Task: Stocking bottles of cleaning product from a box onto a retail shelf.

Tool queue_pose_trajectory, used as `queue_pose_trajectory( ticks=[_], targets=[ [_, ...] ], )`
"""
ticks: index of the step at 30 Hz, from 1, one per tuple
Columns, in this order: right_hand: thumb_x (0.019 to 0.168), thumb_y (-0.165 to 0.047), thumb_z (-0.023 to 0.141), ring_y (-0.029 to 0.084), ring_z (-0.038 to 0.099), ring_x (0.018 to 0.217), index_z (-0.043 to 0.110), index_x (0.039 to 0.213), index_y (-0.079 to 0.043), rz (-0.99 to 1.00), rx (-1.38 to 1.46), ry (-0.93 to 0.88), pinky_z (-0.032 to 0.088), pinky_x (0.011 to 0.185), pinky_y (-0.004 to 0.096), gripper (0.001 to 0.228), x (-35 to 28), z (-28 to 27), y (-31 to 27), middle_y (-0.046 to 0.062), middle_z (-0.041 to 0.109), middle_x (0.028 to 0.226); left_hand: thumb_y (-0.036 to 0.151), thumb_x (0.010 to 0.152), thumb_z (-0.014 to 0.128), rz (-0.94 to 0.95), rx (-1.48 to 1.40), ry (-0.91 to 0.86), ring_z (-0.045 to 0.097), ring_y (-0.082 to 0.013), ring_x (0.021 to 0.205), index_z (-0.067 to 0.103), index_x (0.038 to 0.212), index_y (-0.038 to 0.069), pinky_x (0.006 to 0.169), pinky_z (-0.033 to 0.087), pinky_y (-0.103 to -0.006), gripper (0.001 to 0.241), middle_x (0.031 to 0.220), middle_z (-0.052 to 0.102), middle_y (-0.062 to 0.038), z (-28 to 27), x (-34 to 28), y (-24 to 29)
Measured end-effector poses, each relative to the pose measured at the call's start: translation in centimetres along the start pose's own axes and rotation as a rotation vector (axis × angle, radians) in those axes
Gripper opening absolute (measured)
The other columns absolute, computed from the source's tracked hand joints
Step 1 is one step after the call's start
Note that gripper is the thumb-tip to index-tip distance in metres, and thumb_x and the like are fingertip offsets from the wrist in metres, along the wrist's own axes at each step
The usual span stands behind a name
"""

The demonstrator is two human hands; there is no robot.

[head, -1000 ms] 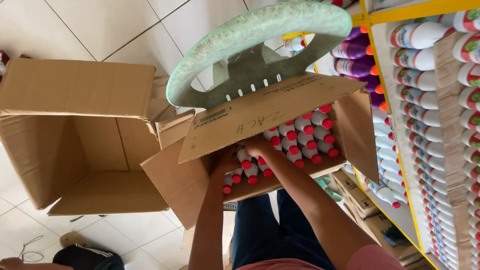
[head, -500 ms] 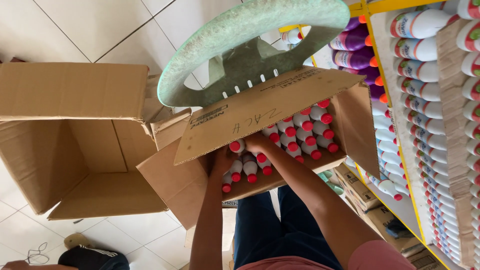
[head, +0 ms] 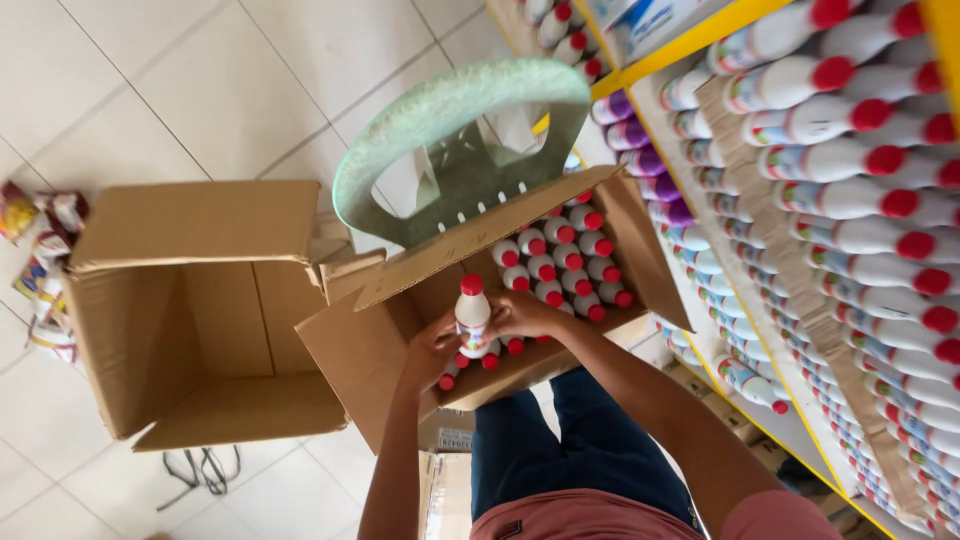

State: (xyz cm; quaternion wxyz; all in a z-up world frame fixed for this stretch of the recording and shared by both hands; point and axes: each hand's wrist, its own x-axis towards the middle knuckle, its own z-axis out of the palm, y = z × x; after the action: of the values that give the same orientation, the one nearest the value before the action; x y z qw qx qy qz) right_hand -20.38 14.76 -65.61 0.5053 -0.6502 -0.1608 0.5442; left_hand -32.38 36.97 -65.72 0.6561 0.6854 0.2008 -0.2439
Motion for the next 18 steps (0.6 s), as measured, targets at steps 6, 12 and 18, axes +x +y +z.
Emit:
queue_pose_trajectory(
  ticks=[6, 12, 18],
  targets=[
    [0.08, -0.029, 0.086, 0.024, 0.073, 0.11, 0.062, 0.135, -0.006, -0.034, 0.165, 0.104, 0.058, 0.096, 0.041, 0.064, -9.7, 0.0, -5.3, 0.012, 0.074, 0.121, 0.014, 0.092, 0.074, 0.043, -0.065, -0.047, 0.068, -0.0209, 0.116, 0.06, 0.145, 0.01, 0.099, 0.054, -0.0367, 0.054, 0.127, 0.075, -0.013, 3.5, -5.4, 10.4],
    [0.083, -0.023, 0.085, 0.024, 0.071, 0.114, 0.063, 0.133, -0.003, -0.127, 0.186, 0.196, 0.055, 0.102, 0.039, 0.057, -17.7, 0.0, -8.2, 0.015, 0.074, 0.121, 0.015, 0.092, 0.074, 0.168, -0.014, -0.161, 0.07, -0.0175, 0.111, 0.06, 0.144, 0.011, 0.097, 0.056, -0.0347, 0.054, 0.123, 0.076, -0.011, 6.5, -8.8, 16.5],
    [0.086, -0.017, 0.082, 0.021, 0.072, 0.109, 0.064, 0.13, -0.001, -0.258, 0.215, 0.239, 0.058, 0.098, 0.036, 0.05, -24.1, -0.3, -10.9, 0.013, 0.074, 0.116, 0.018, 0.093, 0.074, 0.218, -0.014, -0.273, 0.071, -0.0146, 0.105, 0.057, 0.147, 0.009, 0.091, 0.057, -0.0331, 0.057, 0.116, 0.078, -0.01, 9.0, -11.6, 22.0]
  ],
)
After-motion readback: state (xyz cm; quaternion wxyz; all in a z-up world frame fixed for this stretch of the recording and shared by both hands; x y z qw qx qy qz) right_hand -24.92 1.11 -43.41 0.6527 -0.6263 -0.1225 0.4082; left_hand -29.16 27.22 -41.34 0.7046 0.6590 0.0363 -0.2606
